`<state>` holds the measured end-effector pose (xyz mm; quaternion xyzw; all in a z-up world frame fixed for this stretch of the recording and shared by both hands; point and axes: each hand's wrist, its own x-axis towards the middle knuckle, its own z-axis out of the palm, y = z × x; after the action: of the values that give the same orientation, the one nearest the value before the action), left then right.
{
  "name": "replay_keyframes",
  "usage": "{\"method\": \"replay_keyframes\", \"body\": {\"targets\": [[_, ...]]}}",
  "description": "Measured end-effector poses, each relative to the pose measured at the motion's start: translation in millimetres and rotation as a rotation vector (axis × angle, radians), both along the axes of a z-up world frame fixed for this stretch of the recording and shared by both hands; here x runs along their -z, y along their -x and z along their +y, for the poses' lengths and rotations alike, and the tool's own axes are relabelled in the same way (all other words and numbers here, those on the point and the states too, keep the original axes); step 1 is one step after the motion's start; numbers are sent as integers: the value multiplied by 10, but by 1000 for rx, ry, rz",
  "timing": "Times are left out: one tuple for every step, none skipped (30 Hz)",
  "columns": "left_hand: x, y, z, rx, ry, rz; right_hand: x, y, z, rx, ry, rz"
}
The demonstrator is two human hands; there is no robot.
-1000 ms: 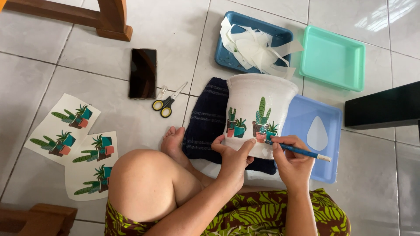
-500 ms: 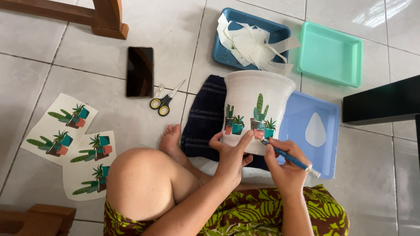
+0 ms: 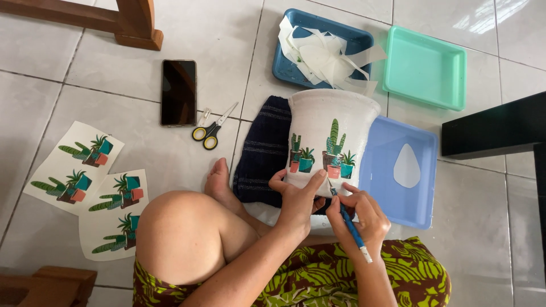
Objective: Applying cactus-themed decals to a white vase and cutting out more decals from a sheet using scissors.
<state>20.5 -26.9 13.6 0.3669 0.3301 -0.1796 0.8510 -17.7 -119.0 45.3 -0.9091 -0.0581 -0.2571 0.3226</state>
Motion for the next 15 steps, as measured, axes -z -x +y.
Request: {"method": "replay_keyframes", "body": {"targets": [[-5, 3, 6, 1, 0, 0, -1, 2, -12, 1, 0, 0], [-10, 4, 10, 2, 18, -3, -3, 3, -26, 18, -34, 42], [-14, 5, 15, 4, 35, -6, -4, 2, -40, 36, -69, 85], [-14, 1, 14, 5, 35, -7, 21, -15, -112, 37, -69, 85], [-13, 4, 14, 6, 36, -8, 48, -27, -185, 50, -170, 206], [-10, 6, 13, 8, 36, -9, 76, -39, -260, 63, -272, 328], [41, -16, -36, 9, 35, -7, 104, -80, -326, 64, -273, 331], [92, -37, -87, -33, -20, 46, 132, -122, -394, 14, -372, 348], [142, -58, -143, -73, -73, 96, 158, -159, -466, -32, -471, 363], [136, -54, -141, -69, -73, 97, 149, -185, -498, -28, -471, 363], [127, -57, -143, -66, -80, 102, 137, -217, -534, -49, -485, 402], [117, -61, -143, -63, -88, 108, 123, -249, -568, -69, -499, 440], [92, -59, -135, -62, -89, 107, 153, -268, -605, -69, -500, 439], [67, -58, -124, -56, -83, 100, 183, -288, -640, -111, -524, 422], [45, -49, -110, -50, -80, 96, 218, -301, -671, -154, -549, 408]]}}
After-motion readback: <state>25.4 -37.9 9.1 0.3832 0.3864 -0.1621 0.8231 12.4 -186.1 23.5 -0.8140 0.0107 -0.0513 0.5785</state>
